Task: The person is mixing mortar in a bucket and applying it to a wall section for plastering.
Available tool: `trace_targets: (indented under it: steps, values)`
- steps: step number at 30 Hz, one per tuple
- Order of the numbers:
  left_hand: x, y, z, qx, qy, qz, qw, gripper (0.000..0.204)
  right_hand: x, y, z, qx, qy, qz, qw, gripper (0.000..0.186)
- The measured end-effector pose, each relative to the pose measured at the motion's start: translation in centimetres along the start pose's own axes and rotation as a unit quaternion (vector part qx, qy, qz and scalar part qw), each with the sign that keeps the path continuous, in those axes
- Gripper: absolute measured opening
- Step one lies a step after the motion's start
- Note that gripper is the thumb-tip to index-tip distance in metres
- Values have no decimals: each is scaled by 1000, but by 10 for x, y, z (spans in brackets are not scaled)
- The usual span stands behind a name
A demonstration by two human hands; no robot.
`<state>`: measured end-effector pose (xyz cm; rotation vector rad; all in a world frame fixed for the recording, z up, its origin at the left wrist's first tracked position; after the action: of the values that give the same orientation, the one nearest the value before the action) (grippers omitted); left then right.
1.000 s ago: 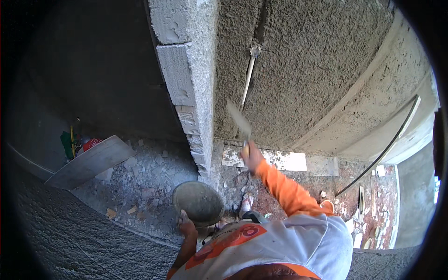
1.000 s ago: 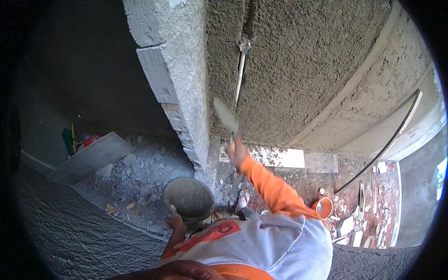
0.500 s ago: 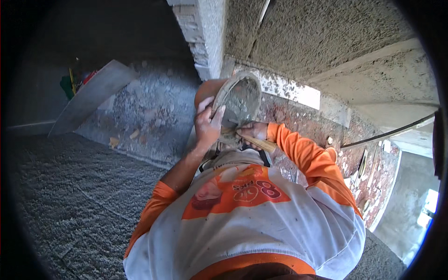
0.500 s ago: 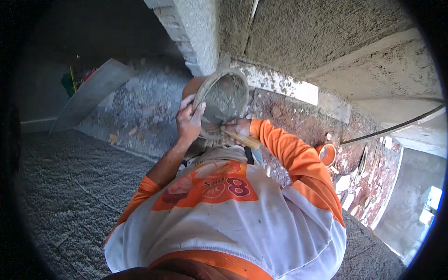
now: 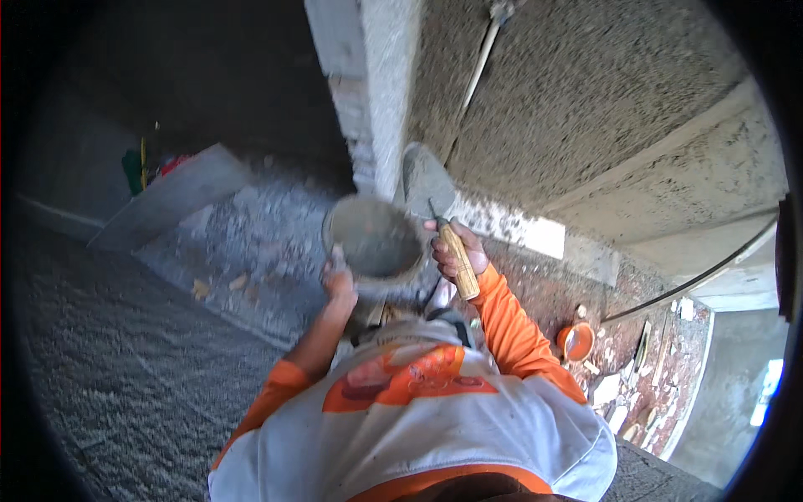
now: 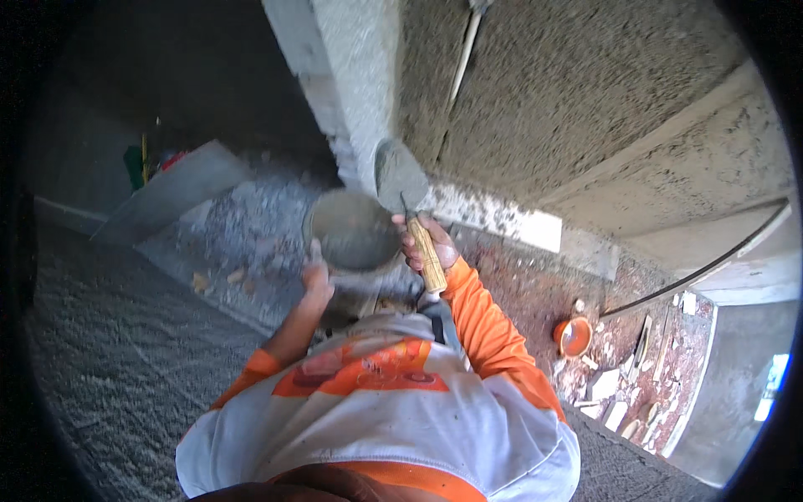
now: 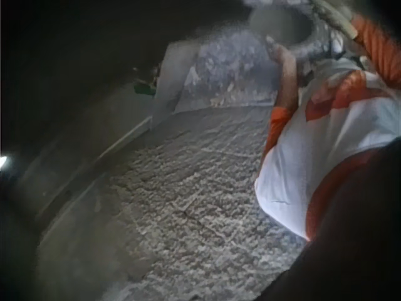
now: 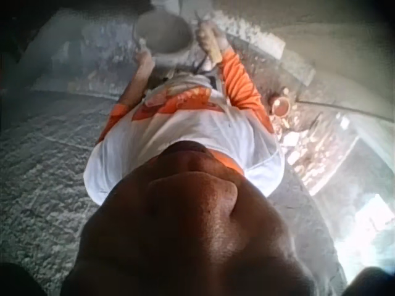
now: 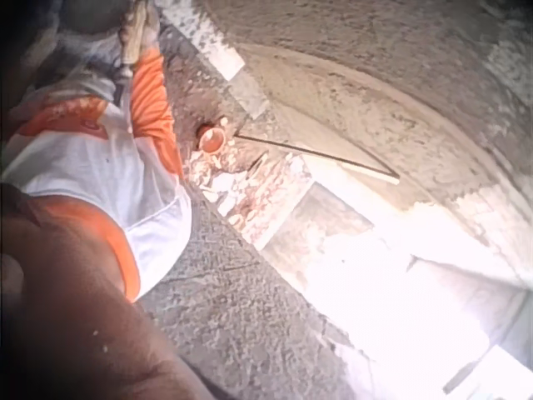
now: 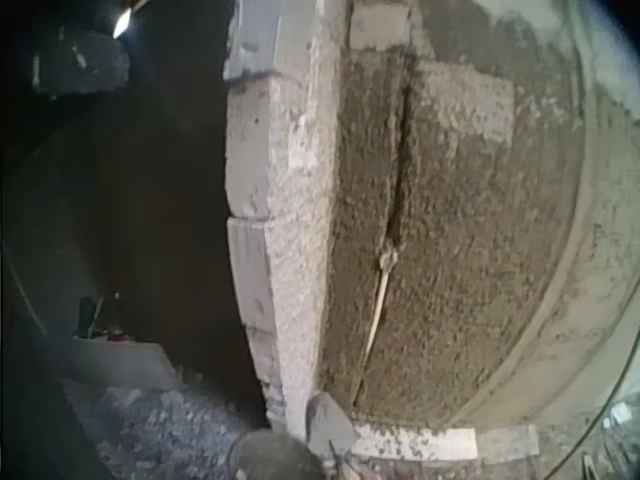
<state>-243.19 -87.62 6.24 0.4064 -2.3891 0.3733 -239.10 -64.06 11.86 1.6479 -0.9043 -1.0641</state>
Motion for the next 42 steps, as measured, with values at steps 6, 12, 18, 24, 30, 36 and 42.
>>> trace_targets:
  steps: [6,12,18,24,30,36,42]
  values:
    - [-59,-45,62,123,86,299,942,71,-123,222,-29,-23,-499,-449,741,45]
    - [-63,-77,49,121,190,234,946,68,-177,291,-36,47,-871,-432,229,46]
    - [-35,-70,24,24,116,57,991,61,-328,138,100,90,-816,-536,196,30]
    - [-44,-94,55,27,122,57,991,57,-97,10,128,252,-423,-679,544,24]
    - [-68,-83,106,61,151,159,974,57,37,-113,-47,199,-65,-800,563,39]
    - [-26,-27,20,-35,202,230,951,41,4,-84,-56,28,51,-859,509,32]
    - [-30,28,-26,-159,398,242,871,21,-12,-115,10,-73,212,-946,233,44]
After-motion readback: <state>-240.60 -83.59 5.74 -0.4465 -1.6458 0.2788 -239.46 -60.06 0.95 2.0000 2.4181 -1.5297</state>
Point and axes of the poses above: each hand's wrist, its own z-axis towards the middle knuckle, its own y-axis out of the palm, x = y × z, the point moved 2 cm from there along z, towards the middle knuckle, and after that the axes turned 9 degrees about -y, right-handed, at the moved point
